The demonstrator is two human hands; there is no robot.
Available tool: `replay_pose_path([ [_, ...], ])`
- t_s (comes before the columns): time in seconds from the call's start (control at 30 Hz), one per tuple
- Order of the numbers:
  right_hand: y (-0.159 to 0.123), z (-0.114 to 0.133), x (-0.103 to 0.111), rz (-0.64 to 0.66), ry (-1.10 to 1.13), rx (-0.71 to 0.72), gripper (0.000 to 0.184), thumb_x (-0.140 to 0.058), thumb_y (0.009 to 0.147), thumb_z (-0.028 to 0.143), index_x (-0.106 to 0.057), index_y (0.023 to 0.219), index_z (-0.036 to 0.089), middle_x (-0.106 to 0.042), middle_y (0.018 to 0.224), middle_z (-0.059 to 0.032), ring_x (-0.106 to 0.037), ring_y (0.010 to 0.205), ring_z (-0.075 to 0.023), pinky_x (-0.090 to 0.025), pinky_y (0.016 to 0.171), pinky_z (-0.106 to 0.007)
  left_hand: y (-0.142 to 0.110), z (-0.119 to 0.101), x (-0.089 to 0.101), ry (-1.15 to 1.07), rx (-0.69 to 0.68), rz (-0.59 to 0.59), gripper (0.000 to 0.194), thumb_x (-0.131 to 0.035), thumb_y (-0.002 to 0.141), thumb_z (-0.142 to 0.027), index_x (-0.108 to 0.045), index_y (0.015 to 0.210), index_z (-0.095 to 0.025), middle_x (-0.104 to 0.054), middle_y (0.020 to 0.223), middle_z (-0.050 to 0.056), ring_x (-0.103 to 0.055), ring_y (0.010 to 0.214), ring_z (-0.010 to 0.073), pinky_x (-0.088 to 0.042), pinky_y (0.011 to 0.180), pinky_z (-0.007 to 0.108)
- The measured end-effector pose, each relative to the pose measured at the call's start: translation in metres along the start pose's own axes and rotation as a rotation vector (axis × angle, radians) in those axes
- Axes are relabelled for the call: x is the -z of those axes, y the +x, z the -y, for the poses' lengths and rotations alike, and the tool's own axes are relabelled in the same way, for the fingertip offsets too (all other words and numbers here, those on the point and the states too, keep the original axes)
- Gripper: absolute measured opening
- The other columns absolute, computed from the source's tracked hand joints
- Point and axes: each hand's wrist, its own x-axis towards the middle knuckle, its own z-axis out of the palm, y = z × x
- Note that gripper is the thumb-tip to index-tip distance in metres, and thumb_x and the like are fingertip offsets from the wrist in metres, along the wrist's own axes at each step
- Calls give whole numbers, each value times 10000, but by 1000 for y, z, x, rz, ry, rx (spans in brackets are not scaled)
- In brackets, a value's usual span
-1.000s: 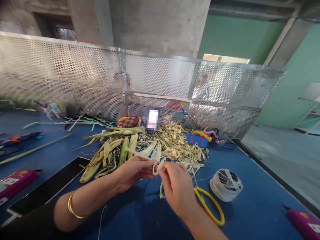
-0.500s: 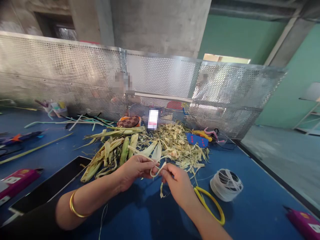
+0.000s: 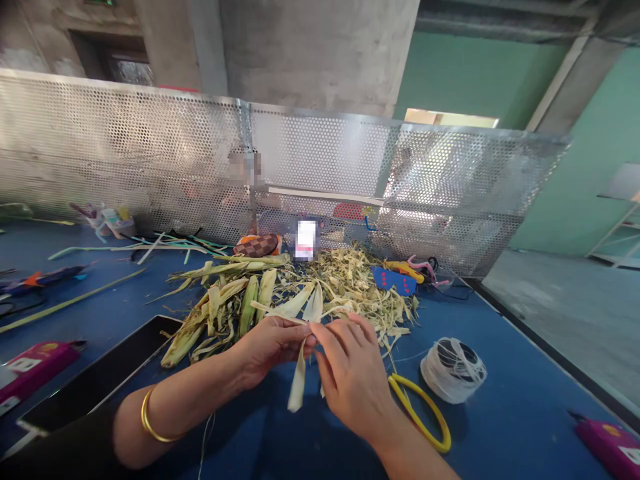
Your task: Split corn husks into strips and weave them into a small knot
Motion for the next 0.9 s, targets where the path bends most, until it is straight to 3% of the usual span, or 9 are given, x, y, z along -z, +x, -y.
replay_pose_path([
  [0.13,-1,8,-1,12,-29,64,322,-496,884,213,-517,1190,117,-636,912,-96,-568,823,-203,-385,849,-411,1,6,-2,-109,34,-39,193,-761,619,-234,-704,736,-92,-677,659,61,-616,602,112,-496,657,221],
  [0.33,-2,8,-9,55,-108,230,290,-350,912,73,-603,1036,142,-637,843,-70,-546,729,-171,-371,815,-378,1,10,-5,-180,81,-55,123,-722,674,-163,-703,770,-88,-687,706,62,-630,641,119,-500,633,207],
  [0.57,-2,10,-8,5,-91,202,298,-306,923,82,-600,906,134,-622,774,-58,-516,691,-169,-367,785,-363,-1,9,-4,-174,46,5,176,-740,622,-108,-698,789,-72,-709,814,100,-652,762,153,-508,746,231],
  [0.9,-2,15,-5,-11,-75,236,349,-264,930,74,-608,906,126,-663,792,-80,-575,732,-176,-372,812,-369,-8,2,-12,-180,56,-87,107,-648,658,-23,-652,723,-108,-699,735,71,-655,730,149,-508,738,241],
])
